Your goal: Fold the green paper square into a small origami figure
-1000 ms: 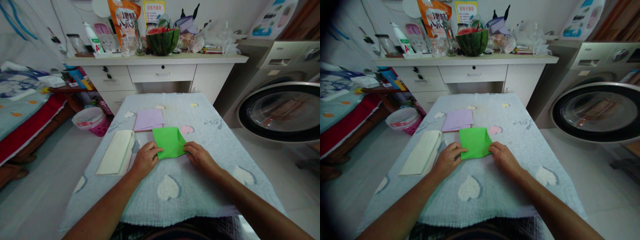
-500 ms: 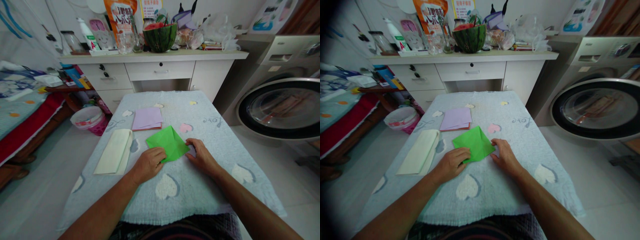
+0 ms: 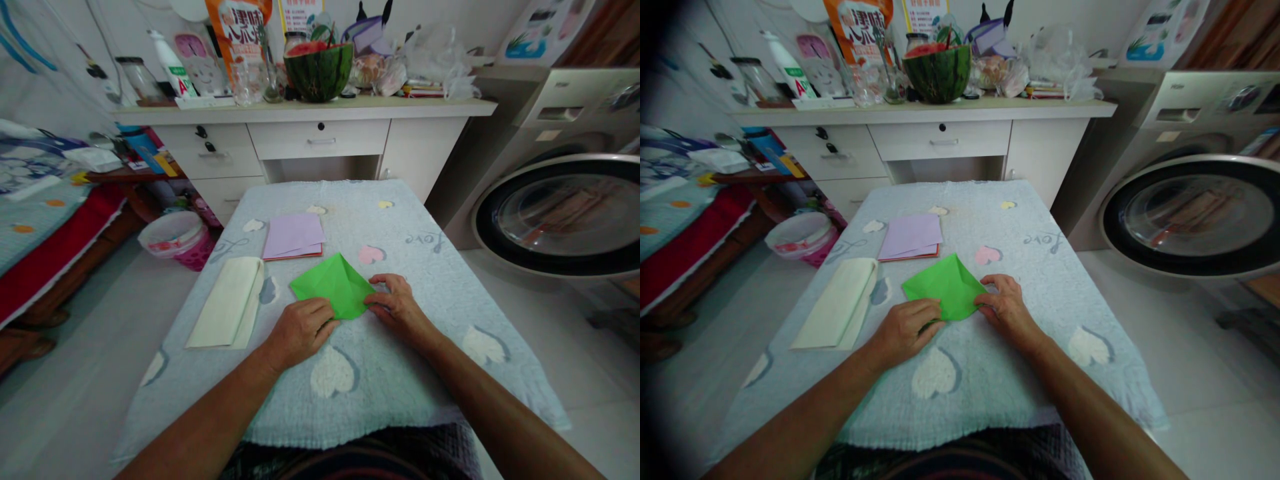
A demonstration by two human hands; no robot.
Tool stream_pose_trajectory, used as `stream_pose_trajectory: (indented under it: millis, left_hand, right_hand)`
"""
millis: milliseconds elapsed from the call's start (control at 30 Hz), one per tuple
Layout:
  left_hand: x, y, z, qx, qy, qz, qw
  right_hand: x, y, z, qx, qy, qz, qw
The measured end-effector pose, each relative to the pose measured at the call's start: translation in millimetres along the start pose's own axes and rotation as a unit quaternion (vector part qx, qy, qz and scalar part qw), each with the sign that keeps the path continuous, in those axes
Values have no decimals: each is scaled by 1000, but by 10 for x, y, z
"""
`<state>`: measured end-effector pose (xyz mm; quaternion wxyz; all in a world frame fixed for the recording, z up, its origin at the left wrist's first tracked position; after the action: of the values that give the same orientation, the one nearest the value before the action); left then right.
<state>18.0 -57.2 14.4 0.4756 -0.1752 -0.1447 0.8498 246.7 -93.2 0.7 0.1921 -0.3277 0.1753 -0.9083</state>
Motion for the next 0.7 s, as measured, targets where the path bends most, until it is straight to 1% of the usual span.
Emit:
stream_pose_trajectory:
  millis: [167,267,400,567,700]
  left_hand:
    - [19,-7,0,-1,24,37,999]
    - [47,-17,-5,2,42,87,995]
    - [78,-41,-7,24,50,151,987]
    - [88,-54,-15,26,57,176,982]
    - [94,-47,-33,13,67,188,980]
  right_hand:
    - [-80,6,-23,0,-10,-35,999]
    - [-102,4,-24,3,-21,-60,998]
    - [-93,-23,-4,14,-43,-102,994]
    - [-60,-48,2,27,-45,-131,990]
    - [-46,-42,-2,25,-45,-128,990]
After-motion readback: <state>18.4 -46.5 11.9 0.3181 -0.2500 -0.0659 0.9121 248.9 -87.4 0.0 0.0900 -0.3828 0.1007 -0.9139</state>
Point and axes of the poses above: each hand's wrist, its own y-axis away from the middle knuckle, its own z-axis out of the back of the hand, x = y × z, the point moved 3 cm from there along -y, towards the middle knuckle, and after that the axes turned 12 degrees about -y, right-handed, at the moved point
